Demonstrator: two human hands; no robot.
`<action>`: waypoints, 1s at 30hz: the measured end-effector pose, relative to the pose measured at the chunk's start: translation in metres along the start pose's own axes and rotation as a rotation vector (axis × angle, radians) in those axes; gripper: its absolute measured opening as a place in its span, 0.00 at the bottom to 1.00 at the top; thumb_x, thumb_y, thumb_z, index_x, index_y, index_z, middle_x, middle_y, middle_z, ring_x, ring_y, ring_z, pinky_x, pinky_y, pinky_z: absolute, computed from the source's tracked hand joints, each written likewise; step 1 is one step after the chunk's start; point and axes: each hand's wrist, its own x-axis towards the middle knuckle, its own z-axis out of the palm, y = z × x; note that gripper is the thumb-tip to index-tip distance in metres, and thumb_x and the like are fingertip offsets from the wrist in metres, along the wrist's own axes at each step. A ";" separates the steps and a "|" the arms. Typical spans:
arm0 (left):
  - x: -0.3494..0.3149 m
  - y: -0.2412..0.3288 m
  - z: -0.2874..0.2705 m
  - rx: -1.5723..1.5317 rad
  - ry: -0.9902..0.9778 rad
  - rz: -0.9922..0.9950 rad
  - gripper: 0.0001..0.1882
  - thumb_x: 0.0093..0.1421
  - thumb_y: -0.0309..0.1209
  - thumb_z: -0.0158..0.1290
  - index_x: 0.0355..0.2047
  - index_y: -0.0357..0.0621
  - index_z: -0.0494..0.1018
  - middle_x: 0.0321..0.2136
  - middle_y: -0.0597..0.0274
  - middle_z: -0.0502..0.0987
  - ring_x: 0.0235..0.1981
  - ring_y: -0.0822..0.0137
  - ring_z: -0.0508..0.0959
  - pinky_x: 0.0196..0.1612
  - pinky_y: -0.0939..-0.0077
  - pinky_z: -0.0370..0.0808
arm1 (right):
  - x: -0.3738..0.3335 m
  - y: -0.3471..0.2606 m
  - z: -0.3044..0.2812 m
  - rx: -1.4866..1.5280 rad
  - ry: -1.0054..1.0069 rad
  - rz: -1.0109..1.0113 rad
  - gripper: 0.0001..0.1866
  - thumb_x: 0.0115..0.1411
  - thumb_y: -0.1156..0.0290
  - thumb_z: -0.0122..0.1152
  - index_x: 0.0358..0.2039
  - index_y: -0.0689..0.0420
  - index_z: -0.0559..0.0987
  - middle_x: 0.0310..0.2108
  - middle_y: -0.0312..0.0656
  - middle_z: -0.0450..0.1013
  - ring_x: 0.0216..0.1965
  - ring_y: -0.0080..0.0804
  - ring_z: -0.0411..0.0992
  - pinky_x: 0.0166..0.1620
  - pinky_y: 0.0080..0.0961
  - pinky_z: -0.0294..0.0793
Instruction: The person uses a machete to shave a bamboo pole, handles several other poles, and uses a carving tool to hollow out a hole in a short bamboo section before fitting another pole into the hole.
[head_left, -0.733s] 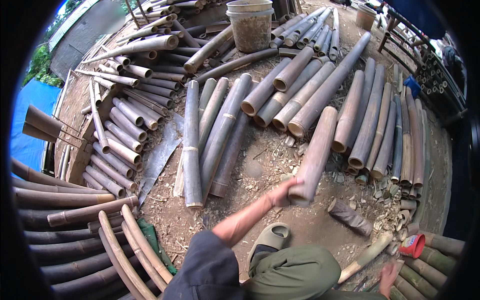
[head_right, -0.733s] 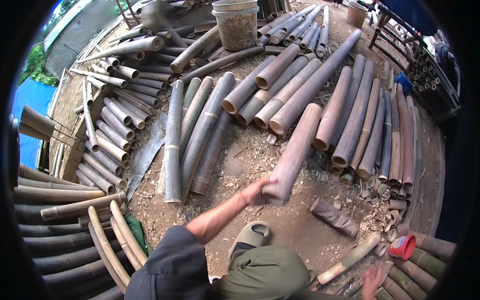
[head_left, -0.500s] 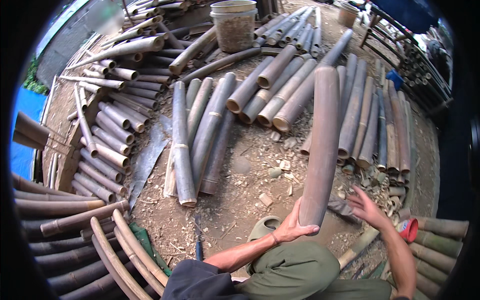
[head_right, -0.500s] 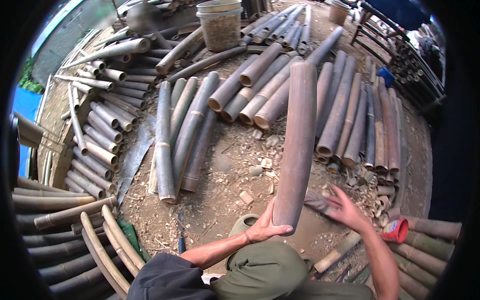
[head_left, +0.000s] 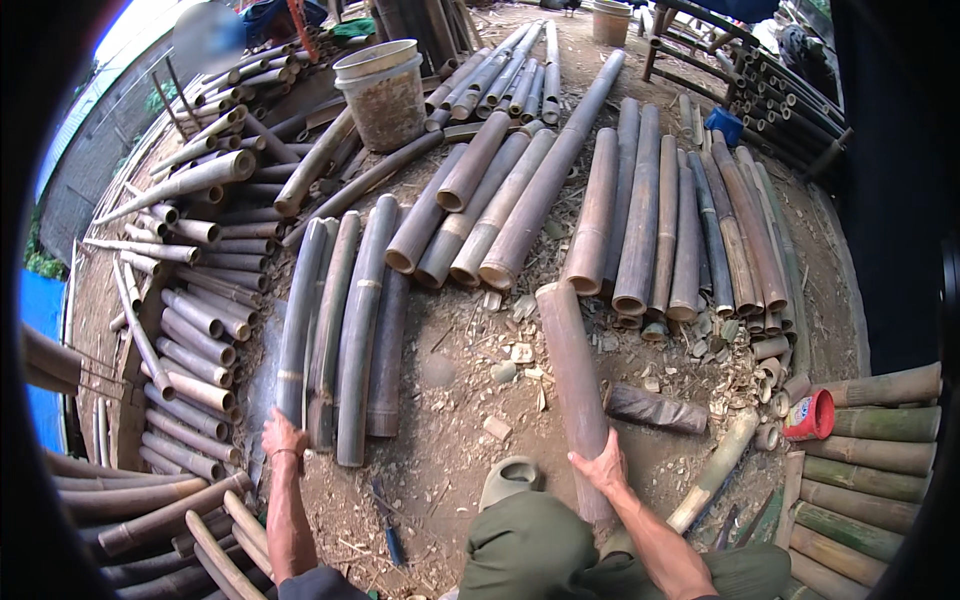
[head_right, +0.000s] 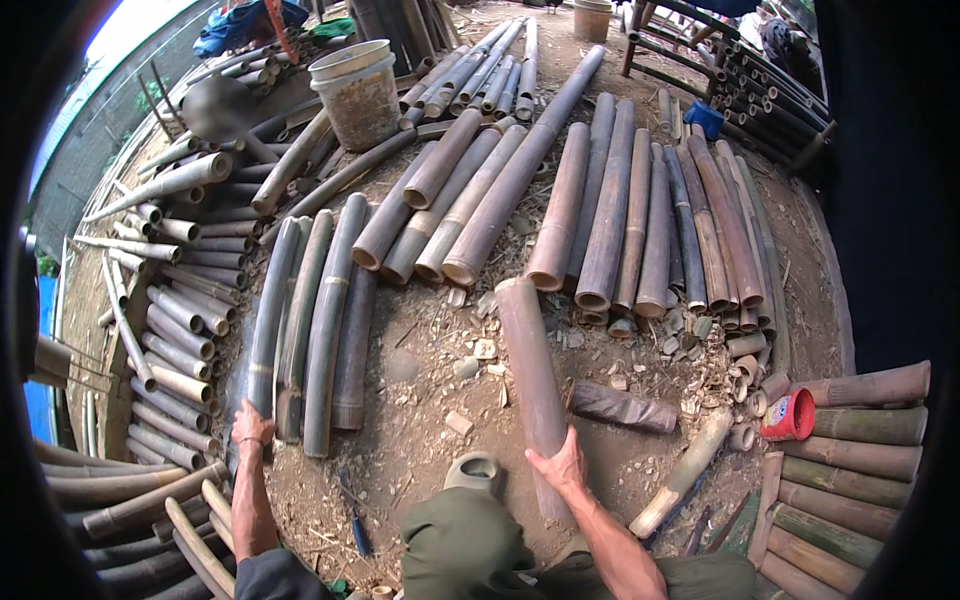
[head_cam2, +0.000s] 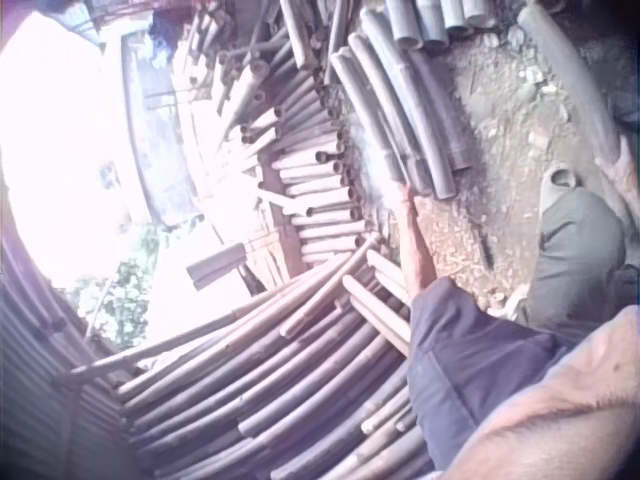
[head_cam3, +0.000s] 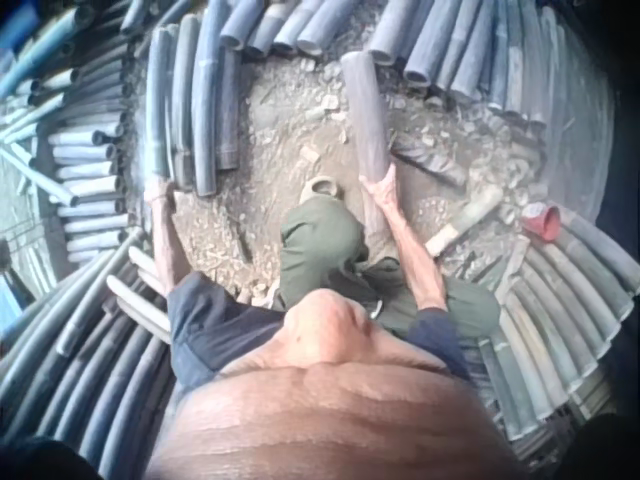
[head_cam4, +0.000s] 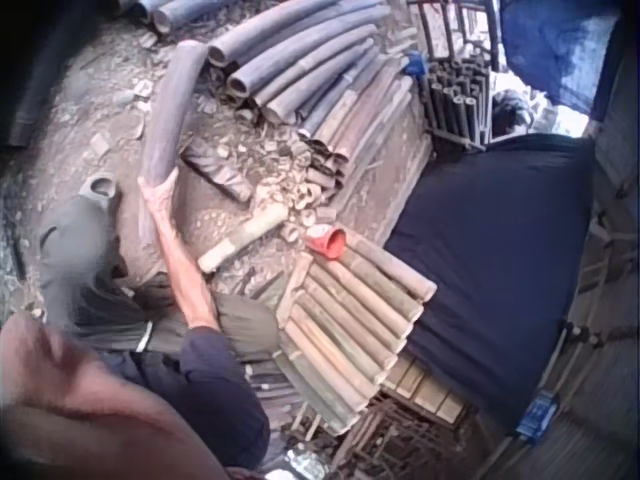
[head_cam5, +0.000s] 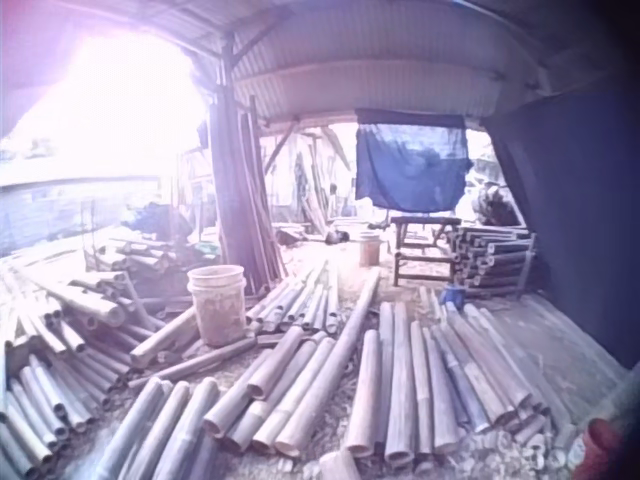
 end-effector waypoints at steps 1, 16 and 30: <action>0.013 0.004 0.000 0.133 -0.015 -0.061 0.30 0.49 0.33 0.59 0.52 0.39 0.63 0.46 0.40 0.72 0.49 0.45 0.76 0.51 0.56 0.75 | 0.006 -0.001 0.002 -0.048 0.005 0.017 0.52 0.43 0.50 0.73 0.61 0.62 0.57 0.52 0.62 0.67 0.53 0.57 0.69 0.54 0.46 0.70; 0.181 0.691 -0.016 -0.569 0.342 0.721 0.56 0.47 0.56 0.65 0.63 0.30 0.53 0.59 0.34 0.62 0.62 0.43 0.62 0.64 0.58 0.62 | 0.196 0.019 0.020 -0.338 -0.104 0.143 0.53 0.41 0.52 0.73 0.63 0.55 0.55 0.51 0.56 0.63 0.51 0.59 0.66 0.48 0.55 0.70; 0.096 0.595 -0.005 -1.017 -0.697 0.652 0.20 0.52 0.45 0.58 0.35 0.39 0.75 0.32 0.52 0.81 0.34 0.63 0.81 0.43 0.67 0.78 | 0.203 0.049 0.002 -0.326 -0.091 0.101 0.52 0.42 0.51 0.72 0.63 0.54 0.56 0.49 0.53 0.64 0.48 0.56 0.69 0.45 0.51 0.74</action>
